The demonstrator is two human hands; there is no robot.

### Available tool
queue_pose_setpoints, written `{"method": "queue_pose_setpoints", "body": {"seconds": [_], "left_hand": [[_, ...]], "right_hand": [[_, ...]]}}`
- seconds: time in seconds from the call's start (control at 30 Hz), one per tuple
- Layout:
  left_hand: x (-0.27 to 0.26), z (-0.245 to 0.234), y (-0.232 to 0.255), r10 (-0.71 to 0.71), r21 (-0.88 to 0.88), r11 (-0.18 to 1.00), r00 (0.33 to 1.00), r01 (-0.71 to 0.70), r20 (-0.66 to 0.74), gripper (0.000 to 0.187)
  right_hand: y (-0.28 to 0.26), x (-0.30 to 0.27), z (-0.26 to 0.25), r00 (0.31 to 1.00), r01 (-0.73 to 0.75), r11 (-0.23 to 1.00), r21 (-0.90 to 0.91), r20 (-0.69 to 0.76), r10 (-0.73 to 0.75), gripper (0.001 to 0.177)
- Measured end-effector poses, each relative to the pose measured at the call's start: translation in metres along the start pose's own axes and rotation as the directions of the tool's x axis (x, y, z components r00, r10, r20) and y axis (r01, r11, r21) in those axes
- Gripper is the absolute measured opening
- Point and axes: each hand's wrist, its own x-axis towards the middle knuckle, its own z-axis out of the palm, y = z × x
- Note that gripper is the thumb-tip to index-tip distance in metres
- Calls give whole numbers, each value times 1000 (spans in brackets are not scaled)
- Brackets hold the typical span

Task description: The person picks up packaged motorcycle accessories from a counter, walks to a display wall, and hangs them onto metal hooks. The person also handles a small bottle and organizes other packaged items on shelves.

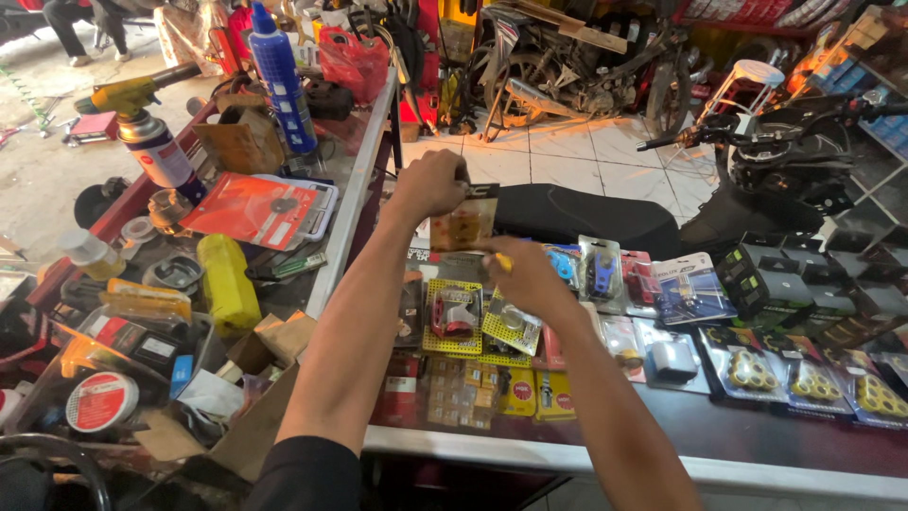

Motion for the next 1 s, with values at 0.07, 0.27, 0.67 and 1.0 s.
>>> {"method": "queue_pose_setpoints", "body": {"seconds": [0.07,0.27,0.67,1.0], "left_hand": [[-12,-18,16,51,-56,997,998,-53,-46,15],[-44,-42,68,289,-191,927,940,-322,-181,12],[-110,-1,154,463,-683,604,879,-411,-119,14],[-189,64,229,610,-898,321,791,-302,-48,15]], "right_hand": [[-6,-7,-18,982,67,997,33,-180,-60,26],[-25,-32,-57,781,181,983,-10,-606,-150,30],[-21,-128,-69,640,146,865,479,-713,287,16],[-45,-261,-77,317,62,886,459,-851,418,14]]}}
